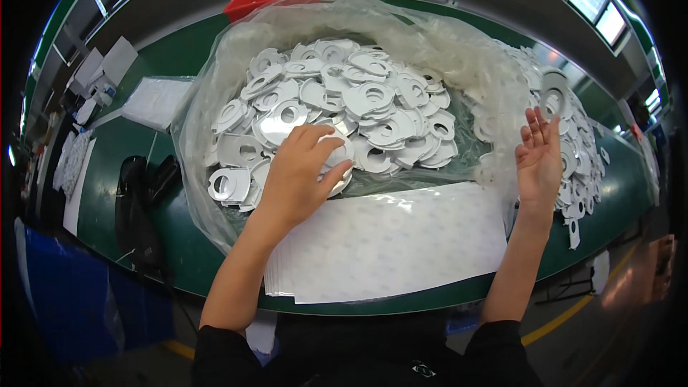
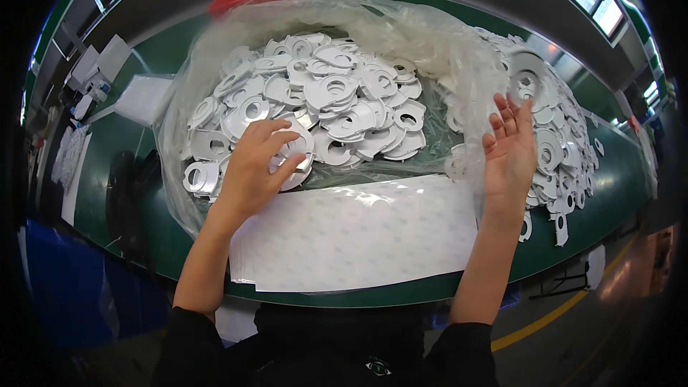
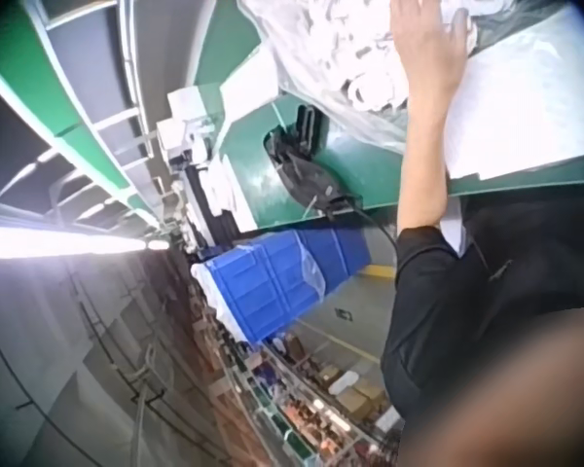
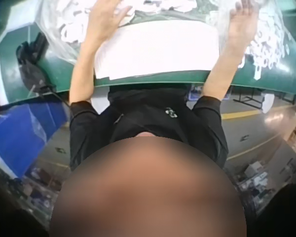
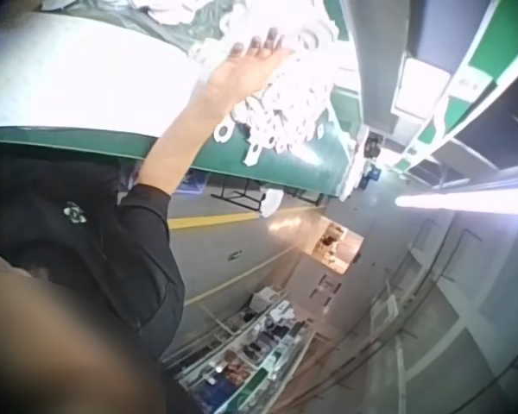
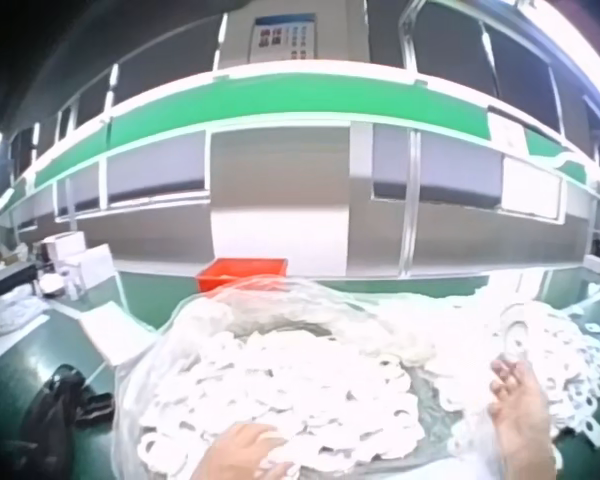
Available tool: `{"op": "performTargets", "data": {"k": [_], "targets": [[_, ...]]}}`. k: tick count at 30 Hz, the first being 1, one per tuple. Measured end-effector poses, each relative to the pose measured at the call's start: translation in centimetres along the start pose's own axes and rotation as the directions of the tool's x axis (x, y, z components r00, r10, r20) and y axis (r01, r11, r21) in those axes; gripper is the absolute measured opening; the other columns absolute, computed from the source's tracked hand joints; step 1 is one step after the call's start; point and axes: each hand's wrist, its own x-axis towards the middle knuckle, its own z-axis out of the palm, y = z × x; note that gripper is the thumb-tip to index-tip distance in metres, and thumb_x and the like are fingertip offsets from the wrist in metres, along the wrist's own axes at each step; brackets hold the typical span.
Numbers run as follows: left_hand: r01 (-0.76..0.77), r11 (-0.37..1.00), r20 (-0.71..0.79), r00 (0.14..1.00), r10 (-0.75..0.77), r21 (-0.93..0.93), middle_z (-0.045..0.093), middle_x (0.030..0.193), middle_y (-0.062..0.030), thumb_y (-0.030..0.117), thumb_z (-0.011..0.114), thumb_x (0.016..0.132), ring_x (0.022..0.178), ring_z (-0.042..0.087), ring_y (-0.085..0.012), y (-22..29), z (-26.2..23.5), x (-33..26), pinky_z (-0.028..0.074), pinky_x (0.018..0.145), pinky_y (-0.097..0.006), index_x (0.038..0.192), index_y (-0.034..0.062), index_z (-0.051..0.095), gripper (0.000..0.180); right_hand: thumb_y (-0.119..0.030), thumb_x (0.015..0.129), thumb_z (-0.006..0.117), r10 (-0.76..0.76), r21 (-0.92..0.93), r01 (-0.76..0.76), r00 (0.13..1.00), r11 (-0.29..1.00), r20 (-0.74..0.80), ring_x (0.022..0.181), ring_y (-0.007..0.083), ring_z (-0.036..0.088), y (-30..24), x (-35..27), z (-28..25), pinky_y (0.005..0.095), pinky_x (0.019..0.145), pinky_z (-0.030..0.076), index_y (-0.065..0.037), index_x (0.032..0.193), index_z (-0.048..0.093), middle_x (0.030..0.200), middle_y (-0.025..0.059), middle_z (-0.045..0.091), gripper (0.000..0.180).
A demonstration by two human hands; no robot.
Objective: Picking circular metal components from a large bag, inspecting them individually, and placing them into a sorted pile on a workbench.
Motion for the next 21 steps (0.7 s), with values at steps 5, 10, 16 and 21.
{"op": "performTargets", "data": {"k": [5, 10, 16, 21], "targets": [[0.009, 0.994, 0.054, 0.998, -0.015, 0.112, 0.058, 0.113, -0.0122, 0.011, 0.069, 0.074, 0.108, 0.05, -0.0306, -0.8, 1.4, -1.1, 0.039, 0.092, -0.04, 0.094, 0.0042, 0.061, 0.022, -0.017, 0.09, 0.059, -0.188, -0.469, 0.265, 0.96, 0.843, 0.206, 0.075, 0.0068, 0.053, 2.4, -2.5, 2.2, 0.0185, 0.061, 0.042, -0.005, 0.107, 0.062, 0.097, 0.003, 0.063, 0.021], [0.011, 0.98, -0.003, 1.0, -0.01, 0.2, 0.053, 0.123, -0.0124, 0.01, 0.068, 0.075, 0.116, 0.047, -0.0326, -1.1, 1.2, -1.1, 0.036, 0.096, -0.042, 0.089, 0.0042, 0.057, 0.018, -0.001, 0.074, 0.067, 0.181, -0.393, 0.689, 0.362, 0.609, 0.915, 0.072, 0.019, 0.06, 6.8, -9.7, 4.8, 0.0284, 0.065, 0.048, -0.004, 0.092, 0.066, 0.081, 0.0068, 0.063, 0.018], [0.004, 0.993, -0.179, 0.983, -0.025, -0.114, 0.046, 0.132, -0.0145, 0.013, 0.06, 0.085, 0.124, 0.04, -0.0295, 1.3, 0.1, 0.2, 0.034, 0.097, -0.039, 0.086, 0.0032, 0.053, 0.012, -0.017, 0.077, 0.065, 0.507, -0.297, 0.841, 0.032, 0.453, 0.861, 0.086, 0.0238, 0.053, 8.4, -15.3, 4.0, 0.0347, 0.063, 0.049, -0.006, 0.09, 0.057, 0.086, 0.0071, 0.052, 0.019], [0.396, -0.196, 0.44, 0.838, -0.321, -0.897, 0.051, 0.128, -0.0132, 0.034, 0.033, 0.099, 0.111, 0.053, -0.0239, 3.1, 1.8, -0.9, 0.045, 0.082, -0.035, 0.09, 0.0095, 0.049, 0.031, -0.016, 0.077, 0.064, 0.549, -0.282, 0.889, 0.043, 0.359, 0.835, 0.088, 0.0241, 0.052, 8.4, -16.5, 4.5, 0.0333, 0.062, 0.049, -0.004, 0.085, 0.054, 0.086, 0.0074, 0.05, 0.017]]}}
